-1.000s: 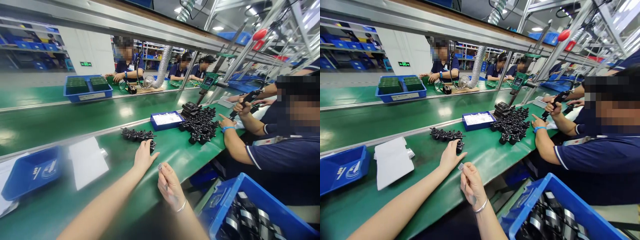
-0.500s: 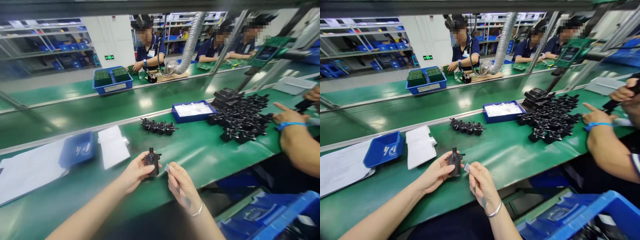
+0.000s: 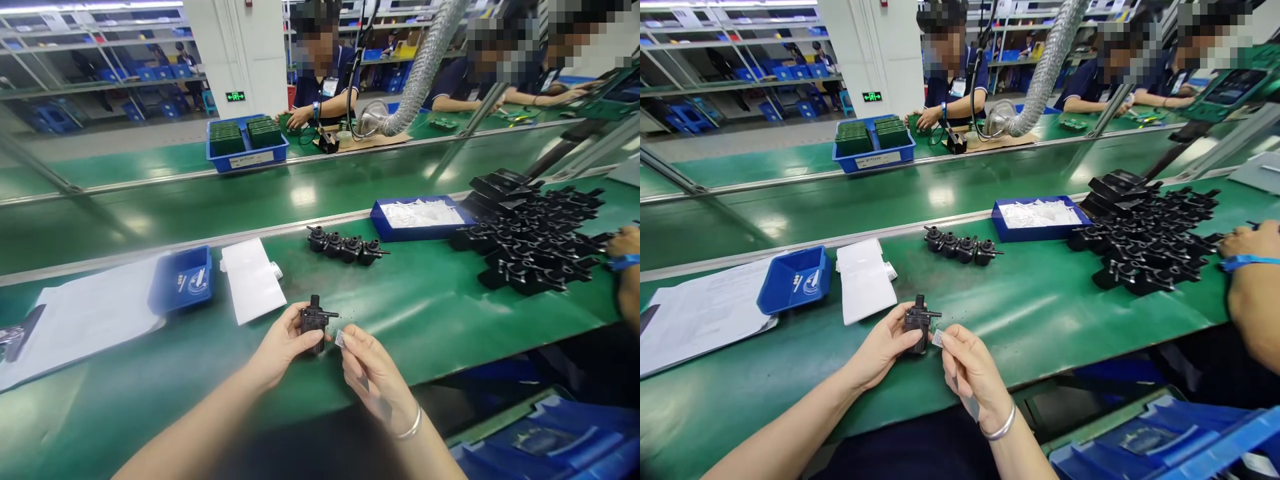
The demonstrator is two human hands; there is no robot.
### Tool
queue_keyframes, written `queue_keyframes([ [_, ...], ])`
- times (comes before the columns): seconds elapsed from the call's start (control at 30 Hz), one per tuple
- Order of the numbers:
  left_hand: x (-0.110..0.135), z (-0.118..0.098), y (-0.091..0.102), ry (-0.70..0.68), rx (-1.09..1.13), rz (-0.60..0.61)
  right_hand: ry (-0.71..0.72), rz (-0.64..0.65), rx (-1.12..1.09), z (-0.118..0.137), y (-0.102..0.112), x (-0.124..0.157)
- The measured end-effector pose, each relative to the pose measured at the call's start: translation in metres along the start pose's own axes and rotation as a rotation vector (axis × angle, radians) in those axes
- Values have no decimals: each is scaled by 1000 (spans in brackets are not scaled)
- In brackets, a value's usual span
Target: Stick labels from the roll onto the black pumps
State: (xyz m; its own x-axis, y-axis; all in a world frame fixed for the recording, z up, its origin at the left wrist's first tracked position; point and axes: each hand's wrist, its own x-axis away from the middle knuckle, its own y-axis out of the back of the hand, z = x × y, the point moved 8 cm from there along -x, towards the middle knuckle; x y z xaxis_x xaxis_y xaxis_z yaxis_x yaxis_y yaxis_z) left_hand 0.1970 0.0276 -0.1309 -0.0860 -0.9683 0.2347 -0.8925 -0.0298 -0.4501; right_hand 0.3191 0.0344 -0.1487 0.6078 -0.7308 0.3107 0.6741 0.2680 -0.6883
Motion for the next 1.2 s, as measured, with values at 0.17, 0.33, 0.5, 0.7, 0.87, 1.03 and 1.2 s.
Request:
queue_keyframes([
  [0.17, 1, 5, 3, 6, 12, -8, -20, -3, 0, -1, 0, -2],
  [0.33, 4, 6, 0, 40, 62, 3, -28, -10, 30, 3, 1, -4],
  [0.5, 5, 7, -10, 97, 210, 70, -38, 22, 43, 4, -5, -3],
  [0.7, 6, 12, -8, 112, 181, 41, -69, 56, 56, 0, -14, -1],
  [0.87, 11, 13, -9, 104, 103, 55, -91, 35, 103, -3, -15, -1],
  [1.03, 12, 16, -10, 125, 66, 50, -112, 9, 133, -6, -15, -3],
  [1.2, 10, 18, -9, 131, 61, 37, -125, -24, 145, -9, -12, -4],
])
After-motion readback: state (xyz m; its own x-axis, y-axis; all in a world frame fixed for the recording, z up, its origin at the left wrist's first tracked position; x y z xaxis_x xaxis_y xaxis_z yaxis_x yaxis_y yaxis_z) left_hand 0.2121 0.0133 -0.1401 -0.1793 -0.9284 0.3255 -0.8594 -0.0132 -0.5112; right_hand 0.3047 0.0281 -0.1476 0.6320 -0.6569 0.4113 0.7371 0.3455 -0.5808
